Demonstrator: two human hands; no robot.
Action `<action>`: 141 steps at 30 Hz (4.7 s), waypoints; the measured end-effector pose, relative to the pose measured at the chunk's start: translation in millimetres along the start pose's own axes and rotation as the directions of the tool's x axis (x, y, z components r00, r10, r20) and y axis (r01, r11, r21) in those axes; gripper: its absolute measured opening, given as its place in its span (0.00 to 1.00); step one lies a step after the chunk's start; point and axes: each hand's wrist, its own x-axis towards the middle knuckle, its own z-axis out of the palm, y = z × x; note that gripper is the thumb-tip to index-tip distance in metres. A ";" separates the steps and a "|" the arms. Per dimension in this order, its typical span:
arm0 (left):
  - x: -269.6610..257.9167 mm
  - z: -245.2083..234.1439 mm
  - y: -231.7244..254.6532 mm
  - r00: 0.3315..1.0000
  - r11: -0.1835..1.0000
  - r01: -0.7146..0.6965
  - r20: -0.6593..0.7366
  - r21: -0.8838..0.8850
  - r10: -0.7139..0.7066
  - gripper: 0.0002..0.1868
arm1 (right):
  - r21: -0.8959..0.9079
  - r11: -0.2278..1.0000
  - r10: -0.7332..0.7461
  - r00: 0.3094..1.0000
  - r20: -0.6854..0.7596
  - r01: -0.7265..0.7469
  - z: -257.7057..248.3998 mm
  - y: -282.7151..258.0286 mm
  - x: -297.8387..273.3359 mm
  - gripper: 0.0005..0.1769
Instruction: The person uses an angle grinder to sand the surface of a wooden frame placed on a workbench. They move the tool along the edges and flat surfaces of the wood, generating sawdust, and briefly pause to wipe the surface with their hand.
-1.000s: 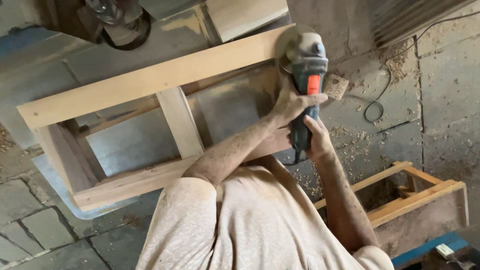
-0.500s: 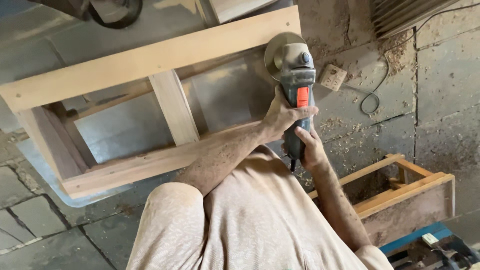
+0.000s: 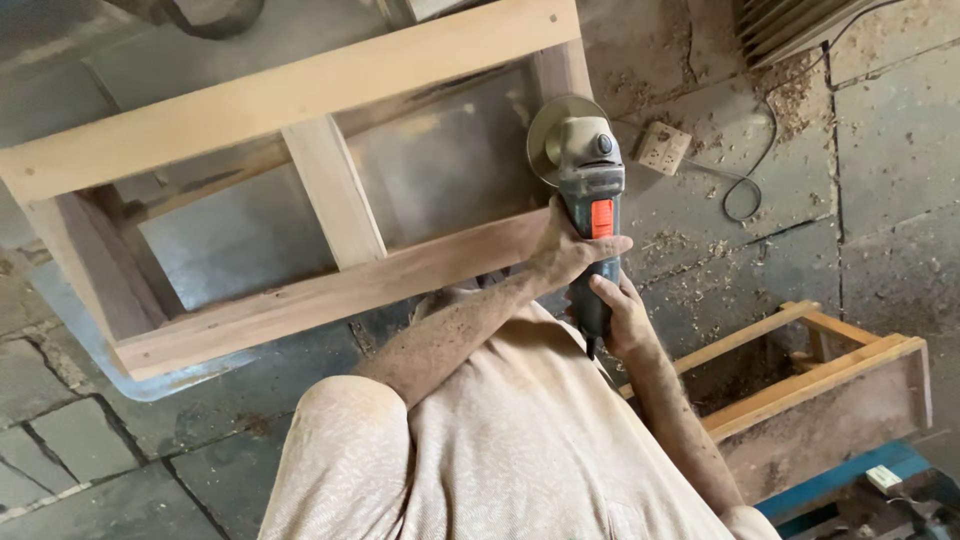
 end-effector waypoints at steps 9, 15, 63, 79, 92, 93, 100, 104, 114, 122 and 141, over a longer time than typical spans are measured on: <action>-40.7 22.2 -14.0 0.998 0.990 0.064 -0.005 0.126 -0.064 0.53 | 0.029 0.999 -0.023 0.999 0.037 0.022 -29.8 33.3 -35.4 0.28; -71.7 39.7 -31.3 0.987 0.989 0.121 0.094 0.088 -0.130 0.56 | 0.085 0.996 -0.032 0.999 -0.025 0.034 -57.3 73.6 -61.6 0.28; -6.6 -7.0 7.6 0.998 0.984 0.051 0.040 -0.172 -0.045 0.40 | -0.003 0.997 0.074 0.992 0.102 -0.074 2.3 5.3 9.8 0.27; -80.0 39.8 -35.3 0.986 0.998 0.060 0.155 -0.006 -0.059 0.44 | 0.071 0.997 0.023 0.998 0.060 -0.027 -70.6 84.0 -54.8 0.32; -52.4 31.5 -15.1 0.994 0.979 -0.010 0.110 0.206 -0.013 0.51 | 0.179 0.984 0.008 0.998 0.064 -0.019 -49.3 69.2 -35.5 0.34; -40.2 22.8 -3.6 0.993 0.987 -0.004 0.115 0.161 -0.015 0.48 | 0.149 0.989 0.004 0.995 0.101 -0.019 -38.5 55.3 -22.6 0.34; 78.2 -26.1 65.3 0.998 1.000 0.010 0.067 0.020 -0.012 0.29 | -0.018 0.999 -0.047 0.990 0.135 0.050 30.4 -61.1 73.3 0.31; 111.2 -35.6 73.4 0.999 1.000 -0.024 0.046 -0.009 0.024 0.30 | -0.014 0.998 -0.064 0.994 0.092 0.065 43.2 -90.3 99.4 0.28; 68.0 -14.2 43.6 0.997 0.992 0.076 -0.008 -0.101 -0.077 0.48 | 0.046 0.999 -0.028 0.996 0.088 0.024 15.6 -55.3 63.3 0.28; 45.9 1.8 29.9 0.978 0.985 0.175 0.114 0.014 -0.175 0.48 | 0.003 0.999 0.036 0.999 0.032 -0.036 -12.7 -32.8 35.5 0.30; -56.8 53.3 -27.5 0.989 0.995 0.065 0.129 0.077 -0.075 0.46 | 0.126 0.992 -0.014 0.999 0.050 0.007 -77.1 62.4 -49.7 0.29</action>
